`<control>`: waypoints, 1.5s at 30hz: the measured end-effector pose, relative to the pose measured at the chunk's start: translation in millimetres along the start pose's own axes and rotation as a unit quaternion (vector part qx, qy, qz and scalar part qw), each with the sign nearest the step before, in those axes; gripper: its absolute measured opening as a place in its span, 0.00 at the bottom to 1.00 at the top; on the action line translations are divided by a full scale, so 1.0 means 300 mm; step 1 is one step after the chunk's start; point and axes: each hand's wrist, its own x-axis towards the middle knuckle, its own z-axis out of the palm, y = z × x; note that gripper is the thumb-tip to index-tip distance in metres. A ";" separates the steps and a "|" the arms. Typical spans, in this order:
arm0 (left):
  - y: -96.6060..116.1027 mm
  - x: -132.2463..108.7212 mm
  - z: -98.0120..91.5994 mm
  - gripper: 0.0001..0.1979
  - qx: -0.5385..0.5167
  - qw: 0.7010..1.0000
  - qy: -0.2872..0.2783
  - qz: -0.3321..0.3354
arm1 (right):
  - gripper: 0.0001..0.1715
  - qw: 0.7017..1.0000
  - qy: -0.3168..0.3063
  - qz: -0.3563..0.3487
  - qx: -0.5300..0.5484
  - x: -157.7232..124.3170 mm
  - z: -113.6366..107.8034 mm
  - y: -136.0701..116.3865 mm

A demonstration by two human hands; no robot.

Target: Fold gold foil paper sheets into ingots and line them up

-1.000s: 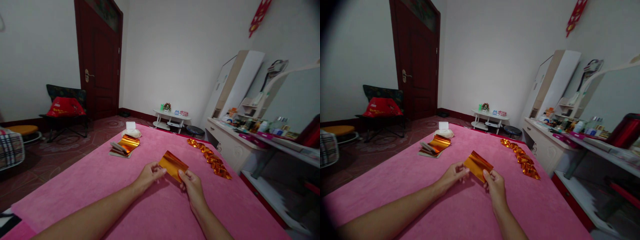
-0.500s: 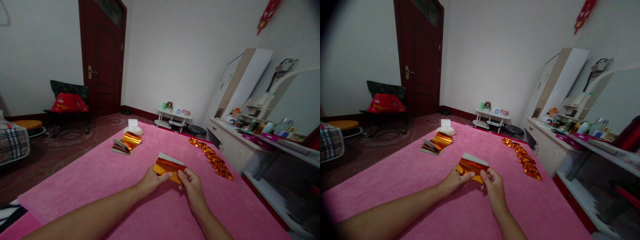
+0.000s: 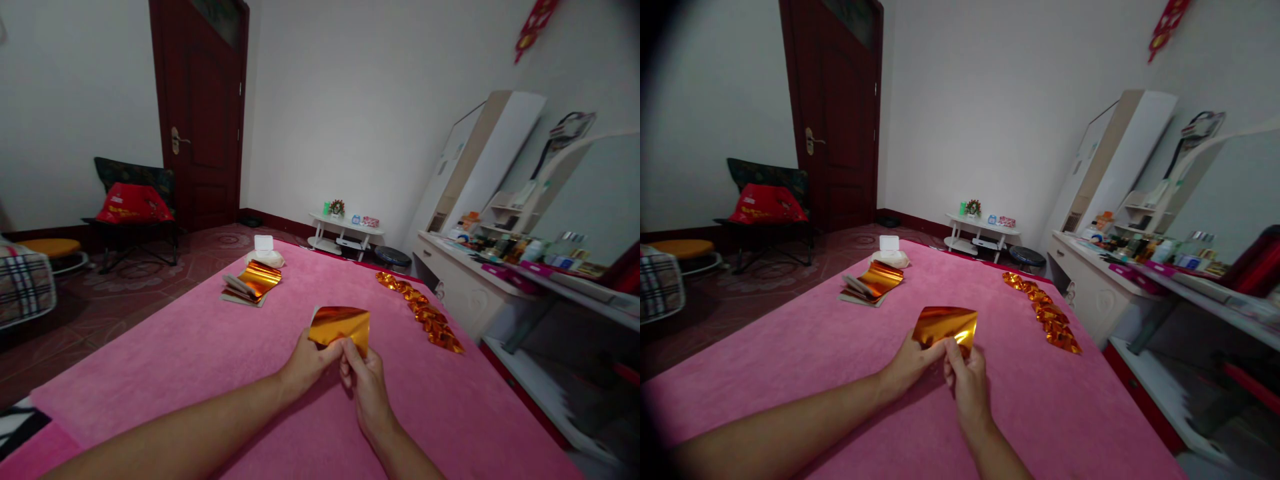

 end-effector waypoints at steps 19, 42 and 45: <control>-0.042 0.056 -0.122 0.23 0.007 0.998 0.027 -0.048 | 0.24 0.982 0.090 -0.004 0.165 0.091 -0.163 -0.027; -0.032 0.033 -0.055 0.24 0.054 0.999 0.004 -0.005 | 0.24 0.995 0.074 -0.029 0.052 0.063 -0.123 0.000; -0.041 0.043 -0.082 0.24 0.061 0.998 0.030 -0.007 | 0.26 0.990 0.090 -0.057 0.091 0.087 -0.174 -0.017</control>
